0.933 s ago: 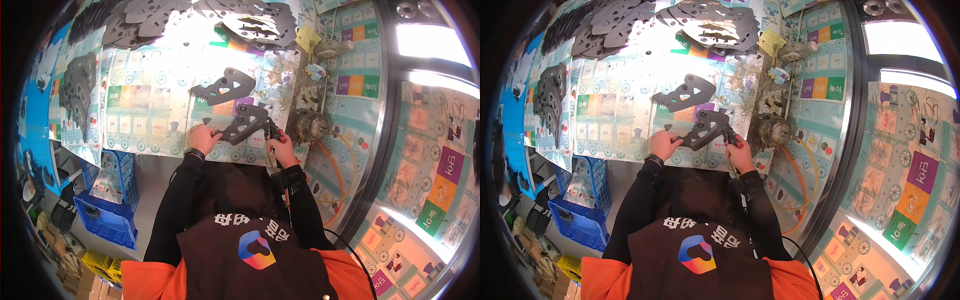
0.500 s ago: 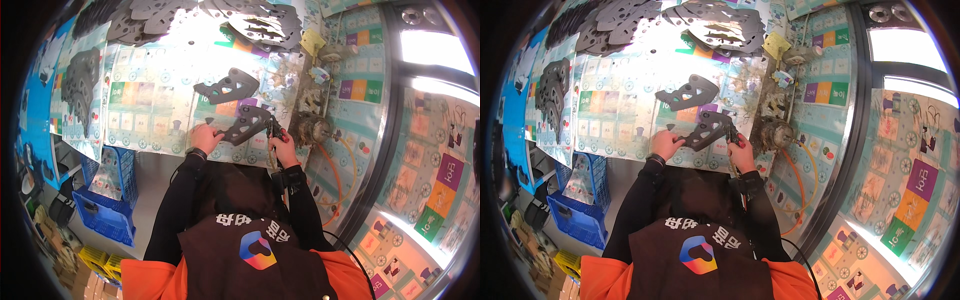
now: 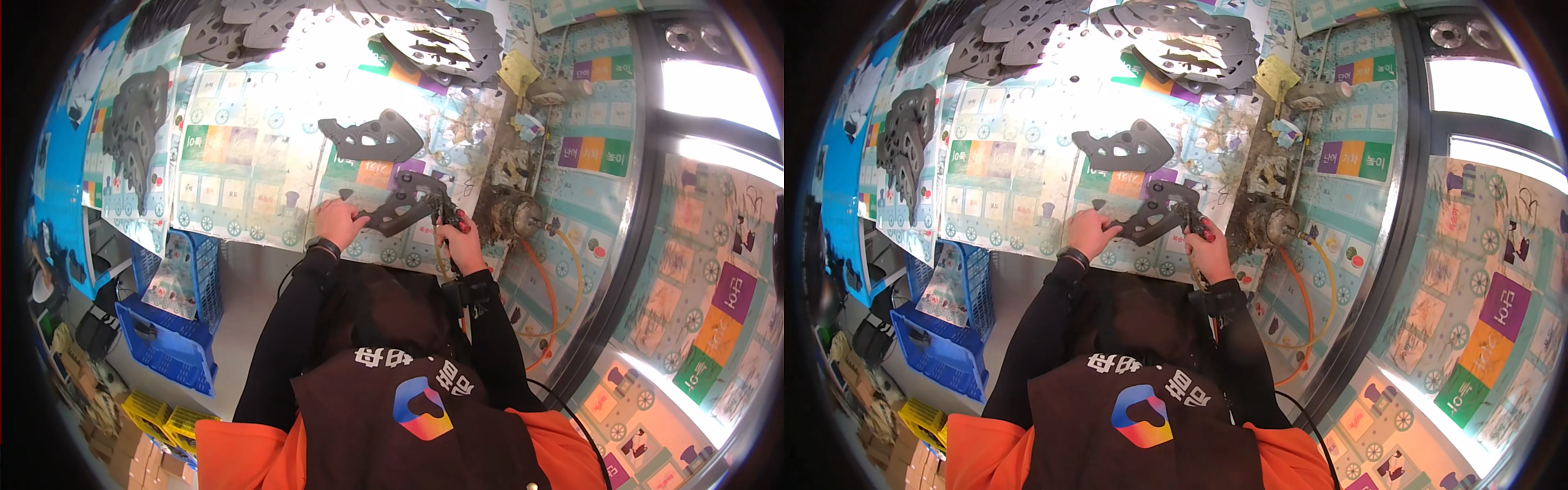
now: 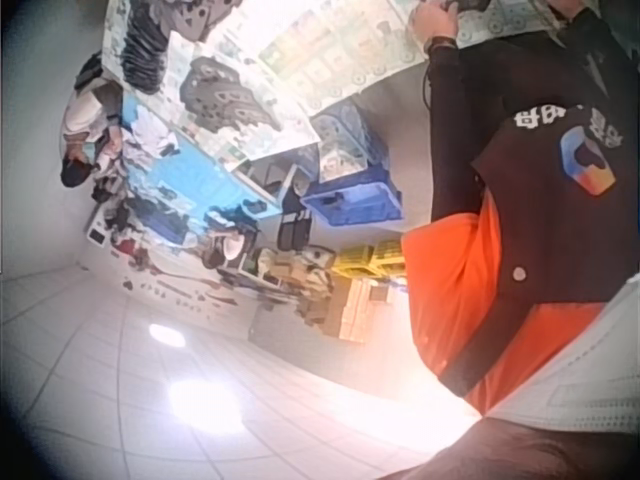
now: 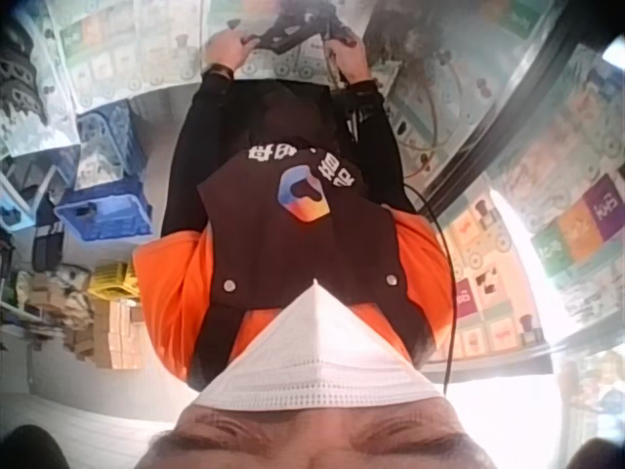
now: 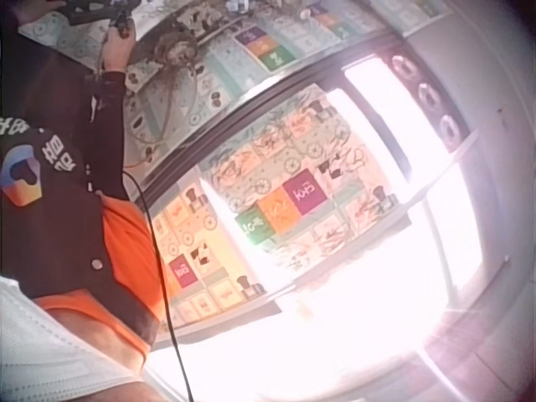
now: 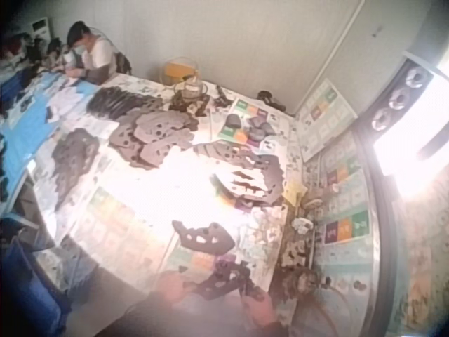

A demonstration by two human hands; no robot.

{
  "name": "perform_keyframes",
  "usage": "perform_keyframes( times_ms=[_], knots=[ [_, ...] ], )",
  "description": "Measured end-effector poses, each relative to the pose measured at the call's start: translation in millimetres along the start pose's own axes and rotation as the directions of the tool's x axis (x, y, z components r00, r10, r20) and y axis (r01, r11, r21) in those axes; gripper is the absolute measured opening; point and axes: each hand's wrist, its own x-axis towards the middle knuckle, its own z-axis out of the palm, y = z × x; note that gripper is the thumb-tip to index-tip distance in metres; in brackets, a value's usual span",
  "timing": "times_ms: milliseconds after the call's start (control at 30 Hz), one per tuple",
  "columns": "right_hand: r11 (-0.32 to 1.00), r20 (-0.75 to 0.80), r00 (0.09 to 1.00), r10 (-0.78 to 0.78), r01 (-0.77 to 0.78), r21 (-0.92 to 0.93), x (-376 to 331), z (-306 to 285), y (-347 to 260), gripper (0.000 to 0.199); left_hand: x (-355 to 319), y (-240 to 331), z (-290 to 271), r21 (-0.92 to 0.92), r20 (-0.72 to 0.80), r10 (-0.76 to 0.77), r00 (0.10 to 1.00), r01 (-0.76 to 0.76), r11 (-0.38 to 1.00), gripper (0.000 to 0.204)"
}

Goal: Manually clean and trim excess material from shoe components using a hand tool.

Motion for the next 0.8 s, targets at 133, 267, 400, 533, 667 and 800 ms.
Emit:
perform_keyframes(
  times_ms=[133,267,400,533,667,800],
  knots=[
    [0.999,0.031,0.999,-0.034,0.035,-0.031,0.1,2.4,2.7,0.013,0.5,0.5,-0.1,-0.005,0.012,-0.006,1.000,0.006,1.000,0.032],
    [1.000,0.063,0.998,0.004,-0.004,0.004,-2.4,3.6,0.4,0.014,-0.9,-4.0,6.3,-0.001,-0.051,0.028,0.998,-0.028,1.000,0.035],
    [1.000,0.071,0.997,0.015,-0.014,-0.021,-3.5,0.8,3.5,0.012,-0.5,-4.6,8.5,0.001,-0.103,0.058,0.993,-0.058,0.998,0.037],
    [0.998,0.061,0.998,0.000,0.004,-0.062,-4.1,-4.0,9.5,0.011,0.3,-4.6,8.5,-0.003,-0.100,0.058,0.993,-0.058,0.998,0.037],
    [0.999,0.081,0.996,0.035,-0.034,-0.016,-9.8,-6.6,9.4,0.013,0.4,-6.3,10.0,0.002,-0.103,0.058,0.993,-0.058,0.998,0.038],
    [0.998,0.059,0.996,0.060,-0.060,-0.015,-13.7,-6.8,9.2,0.015,0.8,-8.8,13.5,0.006,-0.116,0.065,0.991,-0.065,0.998,0.038]
  ],
)
